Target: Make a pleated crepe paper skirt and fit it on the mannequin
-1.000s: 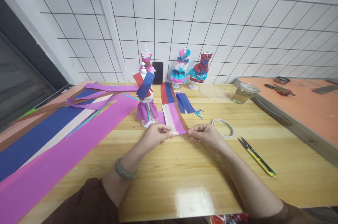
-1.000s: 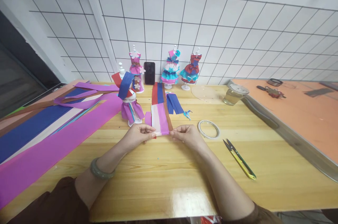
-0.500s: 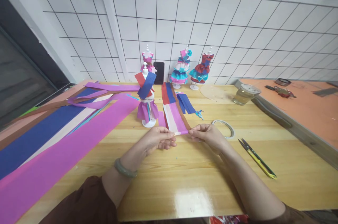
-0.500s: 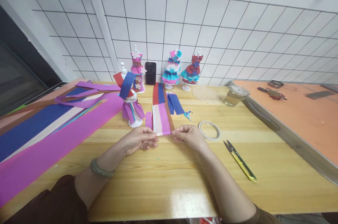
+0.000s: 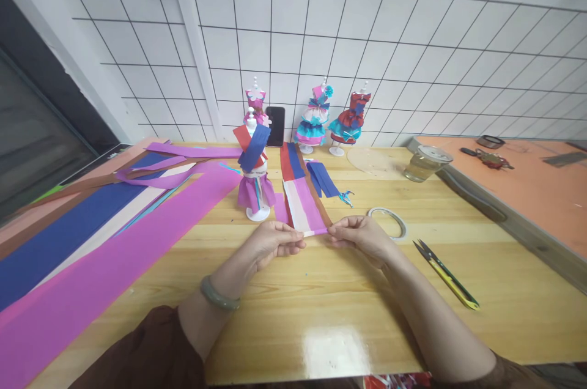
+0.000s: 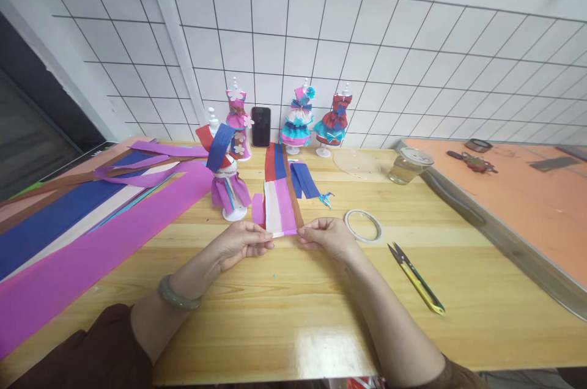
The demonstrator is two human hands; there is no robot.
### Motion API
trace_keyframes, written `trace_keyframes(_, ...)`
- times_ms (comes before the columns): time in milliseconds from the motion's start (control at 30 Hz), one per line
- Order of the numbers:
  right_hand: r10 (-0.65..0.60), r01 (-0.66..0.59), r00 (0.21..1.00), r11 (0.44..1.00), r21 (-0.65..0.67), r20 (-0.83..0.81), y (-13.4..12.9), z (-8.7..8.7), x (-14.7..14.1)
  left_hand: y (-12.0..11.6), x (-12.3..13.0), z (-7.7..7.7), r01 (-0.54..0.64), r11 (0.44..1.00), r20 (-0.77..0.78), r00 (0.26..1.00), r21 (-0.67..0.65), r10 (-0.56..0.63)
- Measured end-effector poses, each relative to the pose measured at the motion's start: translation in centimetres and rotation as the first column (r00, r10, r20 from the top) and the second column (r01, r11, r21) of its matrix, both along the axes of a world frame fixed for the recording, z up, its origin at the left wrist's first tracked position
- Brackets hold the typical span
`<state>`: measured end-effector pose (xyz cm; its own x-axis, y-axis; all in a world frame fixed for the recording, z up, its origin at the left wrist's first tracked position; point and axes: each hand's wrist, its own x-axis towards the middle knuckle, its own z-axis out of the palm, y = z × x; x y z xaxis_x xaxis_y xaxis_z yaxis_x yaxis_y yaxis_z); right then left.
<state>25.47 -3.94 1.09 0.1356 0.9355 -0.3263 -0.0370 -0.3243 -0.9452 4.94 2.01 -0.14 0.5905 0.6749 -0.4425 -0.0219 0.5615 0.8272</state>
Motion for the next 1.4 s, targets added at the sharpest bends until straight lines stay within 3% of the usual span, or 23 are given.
trace_keyframes(333, -0.016, 0.016, 0.999, 1.000, 0.013, 0.030, 0.1, -0.2, -0.2, -0.3, 0.4, -0.1, -0.060, 0.994, -0.069, 0.995, 0.088, 0.067)
trace_keyframes(500, -0.022, 0.023, 0.999, 0.998, 0.063, -0.025, 0.1, -0.2, -0.4, -0.5, 0.7, -0.1, -0.086, 0.970, -0.060, 0.993, 0.225, 0.102)
trace_keyframes(700, 0.048, -0.041, 0.998, 0.988, 0.148, -0.044, -0.1, 0.1, -0.7, -0.5, 0.8, -0.6, 0.044, 0.918, -0.035, 0.999, 0.395, -0.033)
trace_keyframes(900, 0.084, -0.071, 0.994, 0.983, 0.169, -0.072, -0.2, 0.0, -0.8, -0.6, 0.8, -1.0, 0.108, 0.926, 0.061, 0.988, 0.361, -0.139)
trace_keyframes(1100, 0.064, -0.041, 0.988, 0.986, 0.164, -0.143, -0.1, -0.3, -1.1, -0.7, 1.1, -0.7, 0.078, 0.974, 0.174, 0.978, 0.211, -0.116)
trace_keyframes(1400, 0.072, -0.050, 0.988, 0.986, 0.160, -0.137, 0.0, -0.7, -1.6, -1.1, 1.6, -1.1, 0.011, 0.976, 0.128, 0.991, 0.216, -0.039)
